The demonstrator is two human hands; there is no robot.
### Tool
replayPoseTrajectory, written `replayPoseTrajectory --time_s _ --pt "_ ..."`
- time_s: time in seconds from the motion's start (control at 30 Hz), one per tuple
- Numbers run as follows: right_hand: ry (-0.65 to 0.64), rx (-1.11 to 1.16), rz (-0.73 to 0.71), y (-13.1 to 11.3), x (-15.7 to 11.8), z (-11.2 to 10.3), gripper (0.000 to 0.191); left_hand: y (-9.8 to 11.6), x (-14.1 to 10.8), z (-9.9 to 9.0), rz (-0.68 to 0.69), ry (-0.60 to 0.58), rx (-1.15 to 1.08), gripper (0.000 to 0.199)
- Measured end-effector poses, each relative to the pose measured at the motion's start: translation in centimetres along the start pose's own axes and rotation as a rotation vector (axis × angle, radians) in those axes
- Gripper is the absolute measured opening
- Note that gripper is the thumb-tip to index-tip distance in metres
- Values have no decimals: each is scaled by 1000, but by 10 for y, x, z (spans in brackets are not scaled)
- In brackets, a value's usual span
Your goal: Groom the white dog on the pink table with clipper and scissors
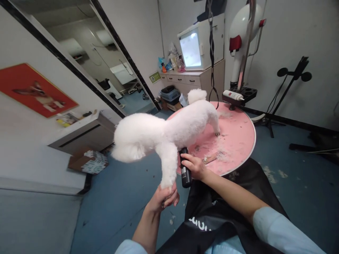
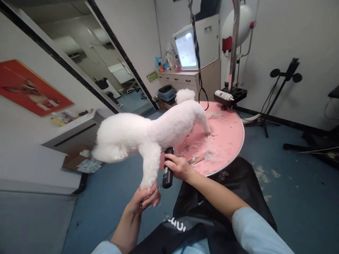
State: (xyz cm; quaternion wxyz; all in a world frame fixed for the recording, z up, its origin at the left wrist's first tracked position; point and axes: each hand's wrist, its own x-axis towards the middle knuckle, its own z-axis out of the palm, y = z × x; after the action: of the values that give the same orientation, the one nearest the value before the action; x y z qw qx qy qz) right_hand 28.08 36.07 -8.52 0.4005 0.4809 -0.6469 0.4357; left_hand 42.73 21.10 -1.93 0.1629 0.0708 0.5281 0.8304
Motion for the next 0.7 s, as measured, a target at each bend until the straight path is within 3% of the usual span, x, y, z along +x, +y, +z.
replayPoseTrajectory --time_s 0.17,0.37,0.57,0.63,0.7 --pt "-45 -25 168 4 -22 9 25 -6 -9 -7 43 -16 -8 39" --pt "-181 22 -106 -7 -34 2 20 -3 -16 -11 62 -8 -2 39" --pt "-295 -191 195 28 -30 -9 35 5 -16 -14 58 30 -14 43" --pt "-291 -198 179 20 -29 -15 33 4 -16 -15 48 51 -14 46" --pt "-267 -141 59 1 -27 -18 28 2 -15 -15 22 99 -9 47"
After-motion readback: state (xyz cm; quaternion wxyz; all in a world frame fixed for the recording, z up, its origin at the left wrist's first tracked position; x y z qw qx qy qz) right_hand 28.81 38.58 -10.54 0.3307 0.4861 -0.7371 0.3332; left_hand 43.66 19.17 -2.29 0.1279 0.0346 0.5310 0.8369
